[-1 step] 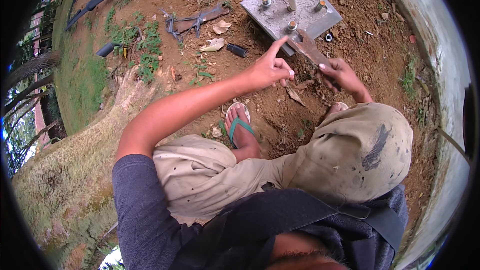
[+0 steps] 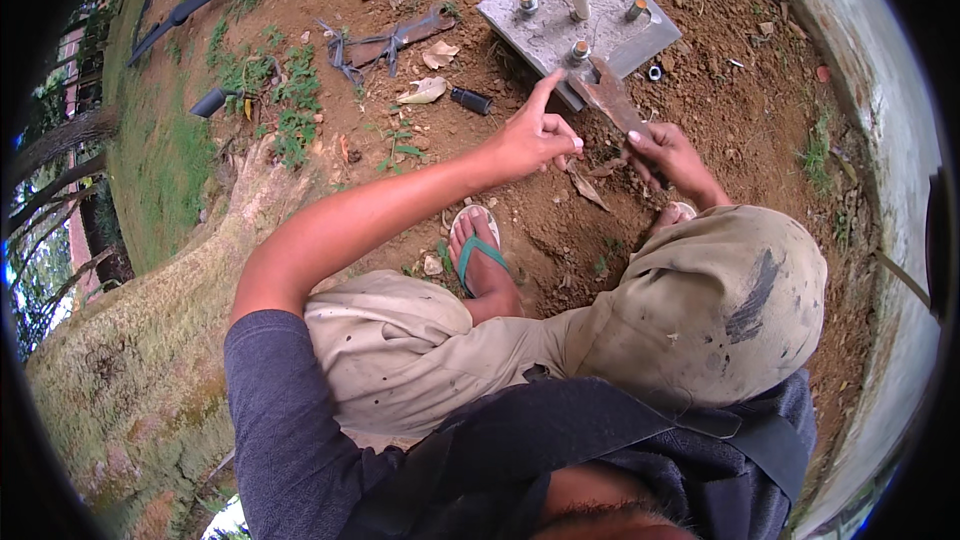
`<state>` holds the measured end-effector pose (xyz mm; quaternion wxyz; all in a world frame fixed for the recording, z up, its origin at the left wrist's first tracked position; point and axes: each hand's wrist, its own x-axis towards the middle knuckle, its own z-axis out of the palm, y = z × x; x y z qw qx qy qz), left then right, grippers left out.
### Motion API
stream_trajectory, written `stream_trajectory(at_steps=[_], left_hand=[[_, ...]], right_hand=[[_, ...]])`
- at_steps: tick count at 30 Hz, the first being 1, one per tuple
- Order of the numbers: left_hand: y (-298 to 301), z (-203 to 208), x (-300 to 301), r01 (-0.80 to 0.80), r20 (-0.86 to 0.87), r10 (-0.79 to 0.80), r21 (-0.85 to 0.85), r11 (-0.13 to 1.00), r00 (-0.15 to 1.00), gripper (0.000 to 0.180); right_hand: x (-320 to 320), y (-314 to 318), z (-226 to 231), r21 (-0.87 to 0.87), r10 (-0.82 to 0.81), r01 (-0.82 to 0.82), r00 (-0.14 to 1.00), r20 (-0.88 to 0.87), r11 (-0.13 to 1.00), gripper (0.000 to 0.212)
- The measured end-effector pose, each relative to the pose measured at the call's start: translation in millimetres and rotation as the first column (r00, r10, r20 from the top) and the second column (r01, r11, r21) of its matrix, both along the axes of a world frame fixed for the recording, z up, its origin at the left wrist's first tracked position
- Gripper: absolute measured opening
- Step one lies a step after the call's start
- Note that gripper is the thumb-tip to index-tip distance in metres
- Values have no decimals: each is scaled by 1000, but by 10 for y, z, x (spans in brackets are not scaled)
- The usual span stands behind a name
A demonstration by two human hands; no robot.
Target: The person uses an adjustable wrench to loosen nuts from a metal base plate mounted on a concrete block, handling the nuts by hand after loosening them.
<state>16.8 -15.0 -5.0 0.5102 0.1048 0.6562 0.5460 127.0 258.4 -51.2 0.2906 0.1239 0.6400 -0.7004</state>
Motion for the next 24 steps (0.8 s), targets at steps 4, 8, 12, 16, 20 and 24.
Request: stream_trajectory(at_steps=[4,8,12,16,20,24], left_hand=[[-20,-24,-155,81,-28,-81,-3,997,996,112],[78,13,-224,40,-3,-40,-24,999,999,105],[59,16,-313,74,16,-74,6,997,997,108],[18,31,-284,66,31,-66,-4,998,997,111],[55,17,-154,120,31,-119,-18,993,992,115],[167,32,-31,138,54,-136,-42,990,989,118]], right_hand=[[185,-544,-72,-137,-228,234,972,58,963,39],[89,-734,45,-220,-298,310,951,87,925,37],[71,-766,-30,-212,-304,307,951,51,928,38],[-96,-344,-106,-244,-173,195,979,112,950,38],[-500,312,0,-127,124,-109,986,113,986,37],[-1153,845,171,42,450,-453,890,66,890,39]])
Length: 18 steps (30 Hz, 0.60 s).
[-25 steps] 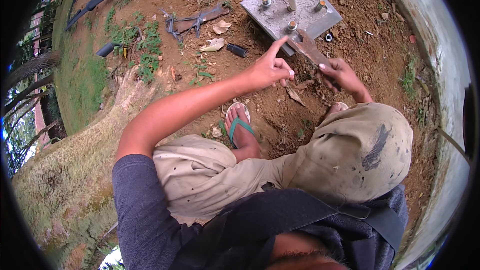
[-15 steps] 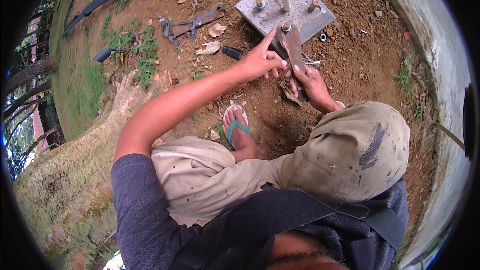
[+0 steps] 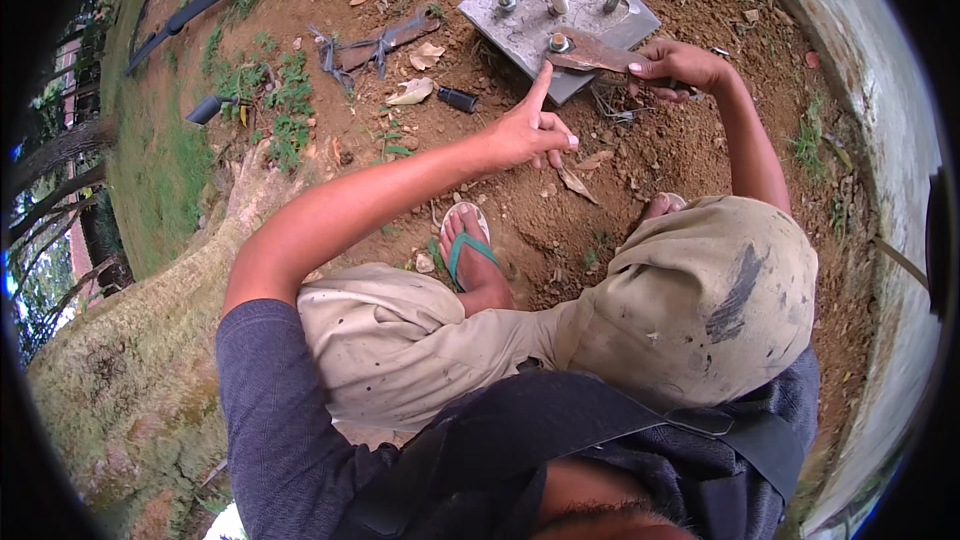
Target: The person uses an adjustable wrench to loosen nuts from a metal base plate mounted on a concrete block, handling the nuts by hand after loosening them.
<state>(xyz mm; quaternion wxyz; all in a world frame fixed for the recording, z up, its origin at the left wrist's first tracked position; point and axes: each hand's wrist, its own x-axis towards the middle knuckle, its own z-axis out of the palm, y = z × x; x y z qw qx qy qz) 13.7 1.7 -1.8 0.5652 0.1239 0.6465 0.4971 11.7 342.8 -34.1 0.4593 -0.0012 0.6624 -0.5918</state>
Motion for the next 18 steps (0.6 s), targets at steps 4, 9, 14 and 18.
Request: stream_trajectory(at_steps=[4,9,14,18], left_hand=[[38,57,-52,21,16,-22,35,999,1000,113],[-165,45,-86,18,13,-18,27,999,1000,106],[-173,21,-94,10,-31,-10,13,1000,999,108],[-50,3,-122,-32,5,32,9,999,999,109]], right_hand=[[210,115,-3,-8,-47,47,998,-32,999,36],[928,-548,-161,-44,-372,371,928,-23,928,35],[1278,-1226,-196,-173,-606,603,794,43,779,39],[1327,-1339,-207,-185,-616,617,785,69,765,38]])
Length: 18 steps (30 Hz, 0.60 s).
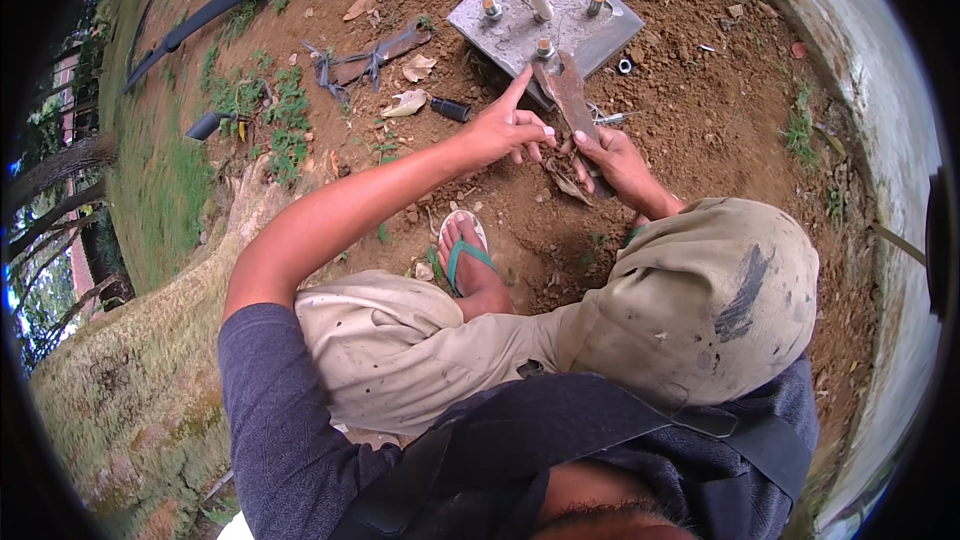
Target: The person uses an adjustable wrench to loosen nuts from a metal base plate mounted on a concrete block, handling the nuts by hand after loosening them.
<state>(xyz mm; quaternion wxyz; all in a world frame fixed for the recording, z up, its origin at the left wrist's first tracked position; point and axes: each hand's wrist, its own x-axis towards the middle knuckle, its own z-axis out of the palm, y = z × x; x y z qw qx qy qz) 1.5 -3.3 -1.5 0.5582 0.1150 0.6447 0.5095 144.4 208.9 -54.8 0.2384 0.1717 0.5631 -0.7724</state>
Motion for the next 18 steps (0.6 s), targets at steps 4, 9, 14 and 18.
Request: stream_trajectory(at_steps=[4,9,14,18], left_hand=[[-68,29,-23,-15,-41,14,-7,1000,999,111],[-56,28,-149,-43,-55,45,21,999,998,111],[-65,108,-105,-20,-37,20,-3,1000,999,111],[8,88,17,37,2,-37,9,999,999,115]], right_hand=[[-55,-162,-68,-100,-16,13,1000,-26,995,34],[-195,-252,41,-119,-74,73,997,-2,990,35],[-274,102,45,-183,2,20,993,121,983,36],[-809,1123,44,156,448,-439,894,-26,885,40]])
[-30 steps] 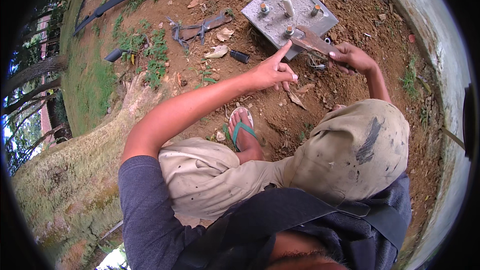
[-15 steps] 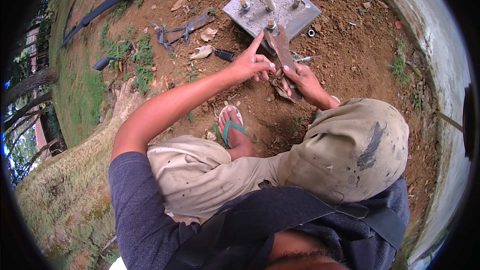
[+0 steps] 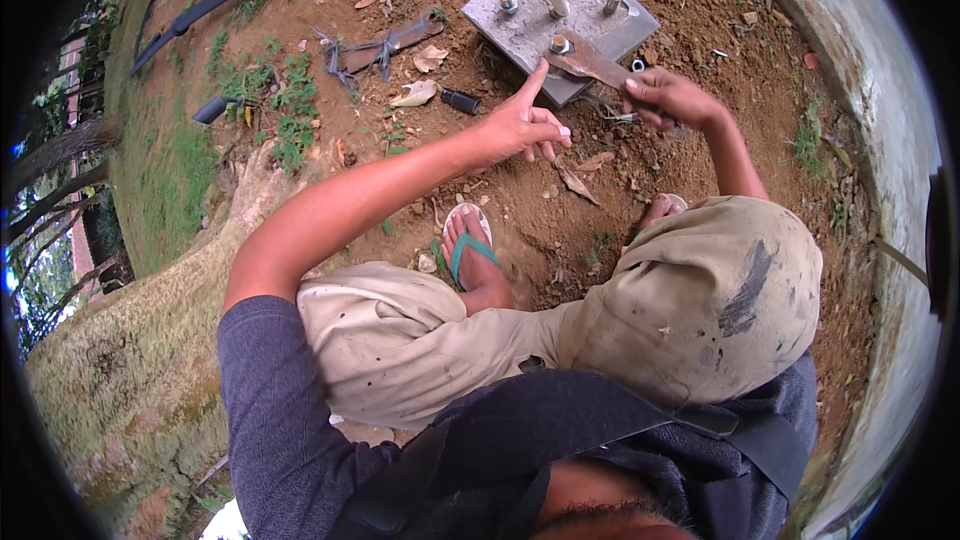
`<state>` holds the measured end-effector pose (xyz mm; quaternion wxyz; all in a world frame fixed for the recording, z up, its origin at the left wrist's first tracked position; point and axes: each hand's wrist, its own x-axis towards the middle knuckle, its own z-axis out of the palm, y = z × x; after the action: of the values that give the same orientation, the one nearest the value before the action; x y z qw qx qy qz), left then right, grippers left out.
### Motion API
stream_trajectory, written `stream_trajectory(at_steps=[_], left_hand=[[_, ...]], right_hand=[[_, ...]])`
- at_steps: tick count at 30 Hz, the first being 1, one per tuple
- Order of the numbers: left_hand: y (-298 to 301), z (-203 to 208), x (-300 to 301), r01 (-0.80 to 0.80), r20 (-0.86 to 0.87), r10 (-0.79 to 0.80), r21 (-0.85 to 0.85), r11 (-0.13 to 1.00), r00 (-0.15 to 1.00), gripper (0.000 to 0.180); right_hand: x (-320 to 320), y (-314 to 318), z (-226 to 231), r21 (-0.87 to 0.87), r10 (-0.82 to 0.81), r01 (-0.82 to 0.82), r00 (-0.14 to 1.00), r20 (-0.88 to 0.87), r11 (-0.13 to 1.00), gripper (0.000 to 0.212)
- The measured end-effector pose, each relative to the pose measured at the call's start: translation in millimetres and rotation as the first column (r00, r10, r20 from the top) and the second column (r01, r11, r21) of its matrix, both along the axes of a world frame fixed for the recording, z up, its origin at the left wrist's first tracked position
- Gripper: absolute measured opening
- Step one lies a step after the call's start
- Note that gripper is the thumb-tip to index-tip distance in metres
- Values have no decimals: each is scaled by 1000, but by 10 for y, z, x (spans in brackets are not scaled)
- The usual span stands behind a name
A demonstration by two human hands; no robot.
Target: The person uses an adjustable wrench to loosen nuts from a metal base plate mounted on a concrete block, handling the nuts by hand after loosening them.
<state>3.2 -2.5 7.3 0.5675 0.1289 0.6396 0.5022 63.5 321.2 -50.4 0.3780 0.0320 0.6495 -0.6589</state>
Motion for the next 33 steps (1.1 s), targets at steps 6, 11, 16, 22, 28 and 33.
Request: stream_trajectory(at_steps=[6,11,16,22,28,33], left_hand=[[49,41,88,-66,62,64,30,997,996,114],[-63,-55,71,-27,43,25,54,998,999,112],[-177,-88,0,-81,7,80,22,997,997,111],[-20,-26,-128,-105,-2,105,30,994,994,111],[-56,-21,-146,-95,-11,95,19,995,995,113],[-77,31,-39,-77,28,76,27,997,997,116]], right_hand=[[-276,136,115,83,131,-136,989,64,987,47],[431,-388,81,66,-180,176,982,62,982,42],[661,-1103,-16,-70,-336,345,935,115,936,42],[591,-1311,-14,-184,-444,464,885,139,867,42],[525,-1244,-74,-203,-380,406,912,157,891,41],[219,-555,-78,-179,-110,133,985,133,975,44]])
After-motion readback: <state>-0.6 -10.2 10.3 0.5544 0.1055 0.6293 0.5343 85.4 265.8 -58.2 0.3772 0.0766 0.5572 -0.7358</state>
